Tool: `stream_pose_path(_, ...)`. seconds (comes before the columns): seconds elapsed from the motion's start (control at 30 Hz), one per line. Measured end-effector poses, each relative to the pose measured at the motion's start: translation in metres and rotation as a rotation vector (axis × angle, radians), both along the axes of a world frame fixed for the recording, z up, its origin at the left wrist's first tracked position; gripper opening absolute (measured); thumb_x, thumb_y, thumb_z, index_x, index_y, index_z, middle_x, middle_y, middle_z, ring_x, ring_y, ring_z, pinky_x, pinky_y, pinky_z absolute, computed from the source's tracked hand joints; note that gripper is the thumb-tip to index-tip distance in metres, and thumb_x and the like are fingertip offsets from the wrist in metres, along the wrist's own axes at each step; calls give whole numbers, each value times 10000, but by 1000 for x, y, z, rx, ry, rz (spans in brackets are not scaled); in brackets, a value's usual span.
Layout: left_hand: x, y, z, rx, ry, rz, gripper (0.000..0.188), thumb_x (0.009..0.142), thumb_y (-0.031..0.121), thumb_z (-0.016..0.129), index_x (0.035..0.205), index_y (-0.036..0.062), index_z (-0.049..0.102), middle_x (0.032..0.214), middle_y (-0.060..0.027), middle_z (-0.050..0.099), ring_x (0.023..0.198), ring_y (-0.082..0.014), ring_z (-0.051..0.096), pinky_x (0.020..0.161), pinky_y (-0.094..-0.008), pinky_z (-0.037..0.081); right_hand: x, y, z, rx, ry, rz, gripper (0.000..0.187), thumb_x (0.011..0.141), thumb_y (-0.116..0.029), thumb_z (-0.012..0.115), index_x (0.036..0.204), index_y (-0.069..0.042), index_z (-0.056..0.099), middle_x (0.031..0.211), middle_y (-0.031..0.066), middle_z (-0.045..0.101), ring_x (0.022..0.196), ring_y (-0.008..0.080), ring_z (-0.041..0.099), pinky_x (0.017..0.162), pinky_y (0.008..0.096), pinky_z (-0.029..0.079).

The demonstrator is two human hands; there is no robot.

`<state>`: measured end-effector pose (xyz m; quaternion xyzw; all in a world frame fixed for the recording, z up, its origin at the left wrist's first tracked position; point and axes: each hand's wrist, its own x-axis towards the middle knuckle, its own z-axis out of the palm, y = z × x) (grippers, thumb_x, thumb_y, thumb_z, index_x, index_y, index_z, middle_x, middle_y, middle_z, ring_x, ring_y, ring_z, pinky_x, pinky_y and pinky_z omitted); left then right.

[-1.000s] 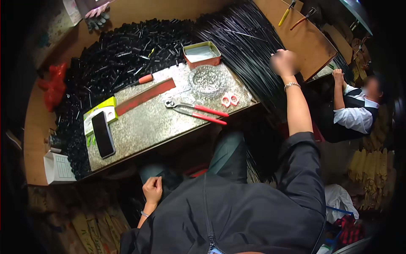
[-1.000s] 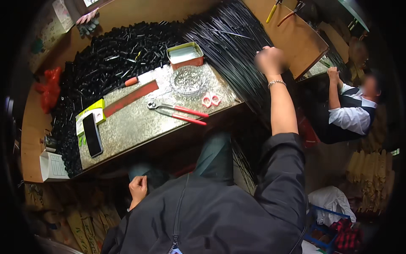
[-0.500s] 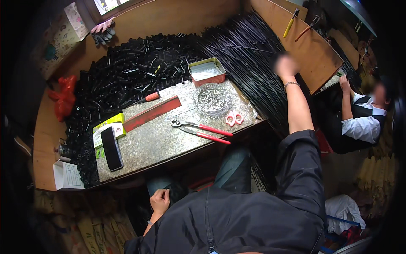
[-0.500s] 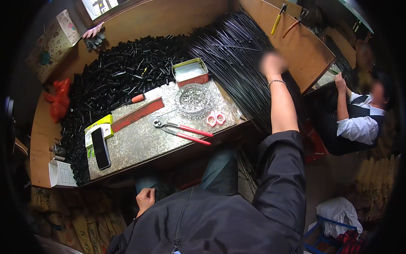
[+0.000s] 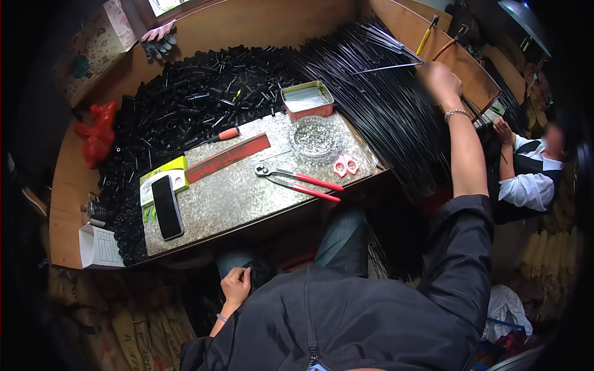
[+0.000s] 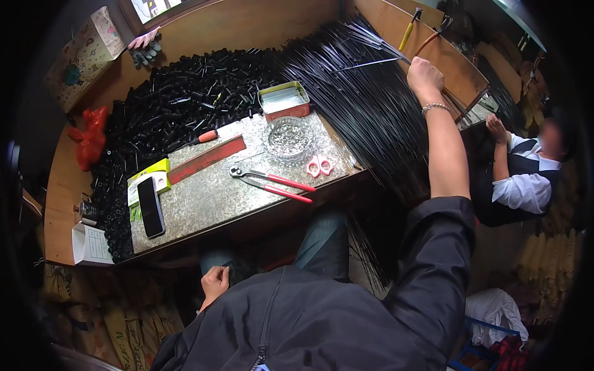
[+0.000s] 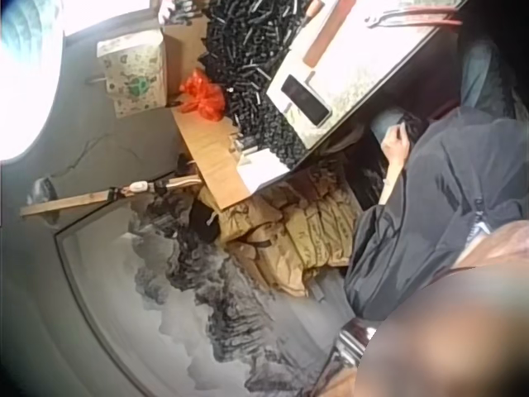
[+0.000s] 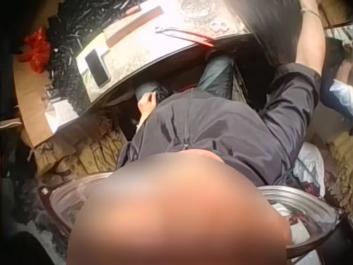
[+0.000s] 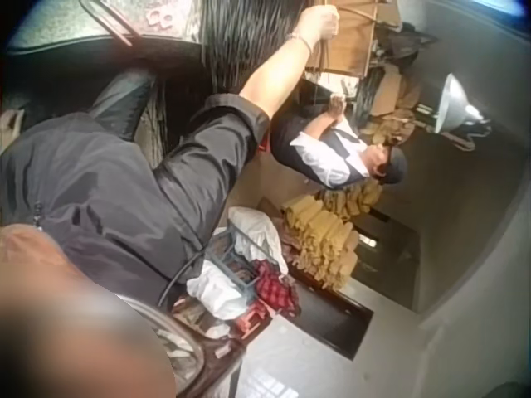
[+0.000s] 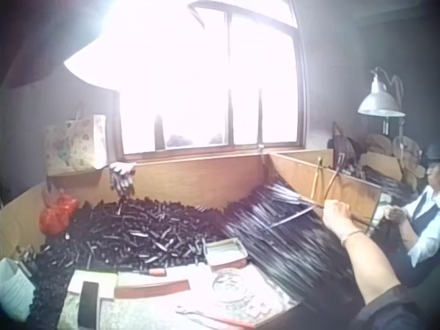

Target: Assembling wire harnesses by inserting wires into connectors and crimping them using a tool.

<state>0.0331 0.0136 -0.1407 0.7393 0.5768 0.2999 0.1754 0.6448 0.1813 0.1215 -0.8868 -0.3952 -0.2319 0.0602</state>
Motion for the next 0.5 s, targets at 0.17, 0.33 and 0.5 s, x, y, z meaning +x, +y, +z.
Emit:
stream_pose_path(0.17,-6,-6,1,13,-8,-12,138,766,132,663,677,39,615,620,-94,577,499,-254,554,468,-320,421,-7,-24,30,-102,-66,22,257,865,-186,439,965,-54,635,1003,169,643,930,330,629,779,441,502)
stream_pose_path(0.33,-6,0,13,-55,-76,-77,99,763,122,664,707,47,632,631,-97,577,518,-257,560,480,-317,429,-3,-37,63,-104,-67,141,308,864,-333,522,936,-49,617,977,184,628,923,349,604,780,448,474)
stream_pose_path(0.5,24,18,89,46,-190,-405,75,746,73,678,812,60,646,692,-80,567,558,-233,562,499,-299,441,-30,-61,75,-19,-3,356,354,839,-350,604,802,1,580,688,134,611,623,262,585,587,365,451)
